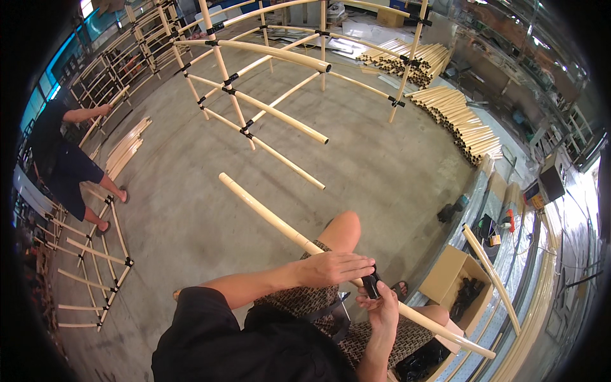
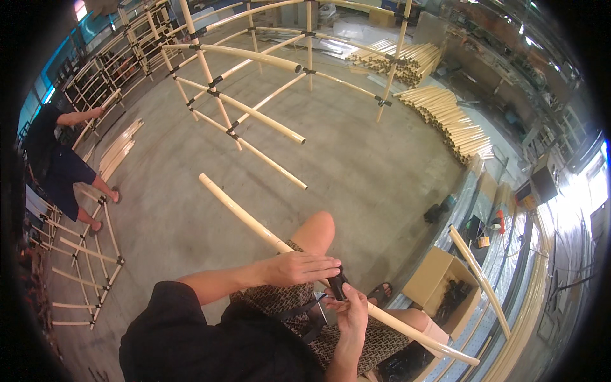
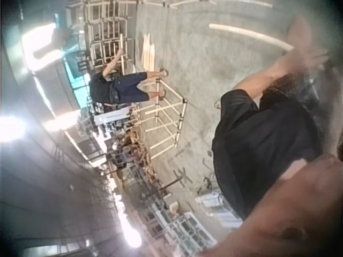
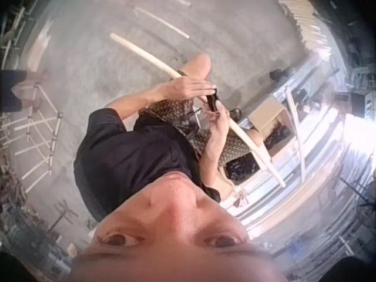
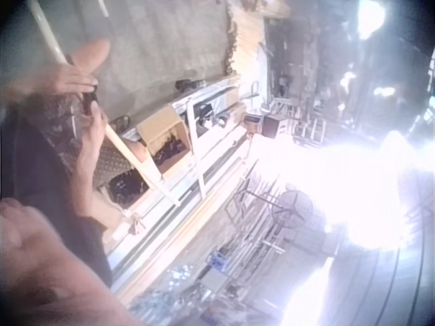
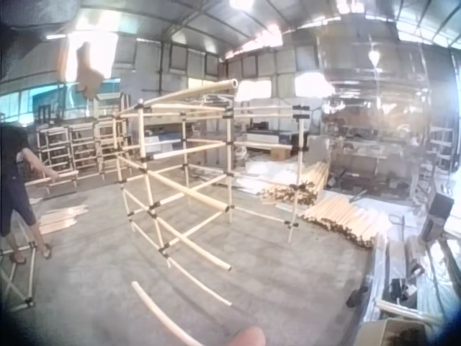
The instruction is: The person assembles a structure by using a drill to secure joints and manually attaching black plastic connectors to light-colored poles.
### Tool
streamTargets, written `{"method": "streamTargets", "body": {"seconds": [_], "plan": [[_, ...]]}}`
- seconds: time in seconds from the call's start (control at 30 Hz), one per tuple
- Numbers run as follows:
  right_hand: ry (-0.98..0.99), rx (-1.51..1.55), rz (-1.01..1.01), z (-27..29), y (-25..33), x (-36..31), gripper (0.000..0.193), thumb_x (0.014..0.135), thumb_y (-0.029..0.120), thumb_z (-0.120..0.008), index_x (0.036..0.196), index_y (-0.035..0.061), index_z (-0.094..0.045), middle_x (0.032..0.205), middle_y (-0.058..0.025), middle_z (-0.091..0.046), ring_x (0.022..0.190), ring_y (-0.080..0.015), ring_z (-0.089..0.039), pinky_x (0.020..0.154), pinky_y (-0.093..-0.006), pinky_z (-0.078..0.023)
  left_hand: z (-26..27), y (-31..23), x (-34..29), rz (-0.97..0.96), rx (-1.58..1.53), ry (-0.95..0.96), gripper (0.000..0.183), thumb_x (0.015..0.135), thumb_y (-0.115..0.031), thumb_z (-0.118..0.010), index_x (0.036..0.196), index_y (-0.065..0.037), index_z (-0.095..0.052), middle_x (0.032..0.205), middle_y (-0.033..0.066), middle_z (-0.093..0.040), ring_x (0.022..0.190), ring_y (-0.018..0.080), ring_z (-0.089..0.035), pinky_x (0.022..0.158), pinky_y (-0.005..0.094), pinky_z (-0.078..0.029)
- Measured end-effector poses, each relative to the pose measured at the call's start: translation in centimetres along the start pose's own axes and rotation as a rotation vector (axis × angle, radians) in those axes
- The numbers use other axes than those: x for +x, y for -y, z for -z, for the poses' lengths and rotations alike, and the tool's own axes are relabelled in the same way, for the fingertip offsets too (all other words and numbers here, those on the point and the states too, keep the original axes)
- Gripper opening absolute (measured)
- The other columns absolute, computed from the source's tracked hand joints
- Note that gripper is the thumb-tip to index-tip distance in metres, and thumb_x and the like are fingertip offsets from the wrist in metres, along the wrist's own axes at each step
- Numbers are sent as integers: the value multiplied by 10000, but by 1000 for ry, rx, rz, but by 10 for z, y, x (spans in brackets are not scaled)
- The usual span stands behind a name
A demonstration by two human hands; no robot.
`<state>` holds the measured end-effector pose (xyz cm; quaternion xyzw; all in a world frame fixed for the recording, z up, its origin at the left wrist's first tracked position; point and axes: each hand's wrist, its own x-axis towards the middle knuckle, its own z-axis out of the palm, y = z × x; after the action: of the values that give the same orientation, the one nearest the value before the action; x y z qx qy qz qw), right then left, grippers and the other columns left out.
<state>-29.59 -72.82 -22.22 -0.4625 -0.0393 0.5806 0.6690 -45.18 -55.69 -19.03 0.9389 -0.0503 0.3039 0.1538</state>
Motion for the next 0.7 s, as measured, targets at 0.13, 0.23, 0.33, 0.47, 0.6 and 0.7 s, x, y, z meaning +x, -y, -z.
{"method": "streamTargets", "body": {"seconds": [0.13, 0.23, 0.33, 0.47, 0.6, 0.7], "plan": [[-3, 81, -32, 6, 0, 1, 394, 879, 273, -697, 1050, -79, -650, 830, -219, -711, 630, -308, -705, 545, -330, -576, 1, 9, 7, -86, 2, 28, 388, 883, -61, -547, 1253, 48, -590, 1281, 183, -607, 1147, 269, -628, 971, 368, -538], [-16, 137, -48, 9, -1, -1, 382, 887, 269, -687, 1049, -75, -650, 828, -219, -710, 639, -313, -705, 547, -338, -577, -4, 10, 10, -98, -19, 1, 392, 877, -53, -557, 1250, 60, -587, 1270, 190, -610, 1132, 274, -636, 950, 365, -550], [-45, 201, -7, 5, 0, -3, 370, 896, 255, -677, 1044, -83, -646, 829, -221, -710, 645, -312, -707, 546, -347, -580, -12, 1, 15, 37, -91, -68, 415, 856, -45, -591, 1255, 71, -578, 1259, 201, -612, 1097, 285, -650, 908, 363, -565], [-86, 39, 139, -6, 10, -8, 325, 920, 216, -651, 1016, -94, -650, 820, -217, -712, 639, -296, -713, 537, -328, -580, -28, -11, 17, 189, -114, -130, 460, 831, -40, -635, 1271, 72, -563, 1254, 208, -606, 1040, 305, -666, 845, 366, -576], [-119, -97, 188, -12, 16, -11, 314, 926, 217, -647, 984, -91, -655, 797, -212, -711, 630, -282, -716, 532, -303, -576, -27, -18, 20, 219, -110, -87, 466, 825, -46, -641, 1273, 57, -565, 1260, 207, -594, 1043, 311, -660, 834, 369, -573], [-120, -133, 185, -14, 17, -10, 323, 922, 222, -652, 977, -97, -655, 793, -212, -710, 628, -279, -716, 526, -298, -576, -19, -16, 26, 160, -84, -63, 446, 824, -60, -627, 1255, 48, -576, 1265, 200, -586, 1073, 312, -646, 861, 376, -567]]}}
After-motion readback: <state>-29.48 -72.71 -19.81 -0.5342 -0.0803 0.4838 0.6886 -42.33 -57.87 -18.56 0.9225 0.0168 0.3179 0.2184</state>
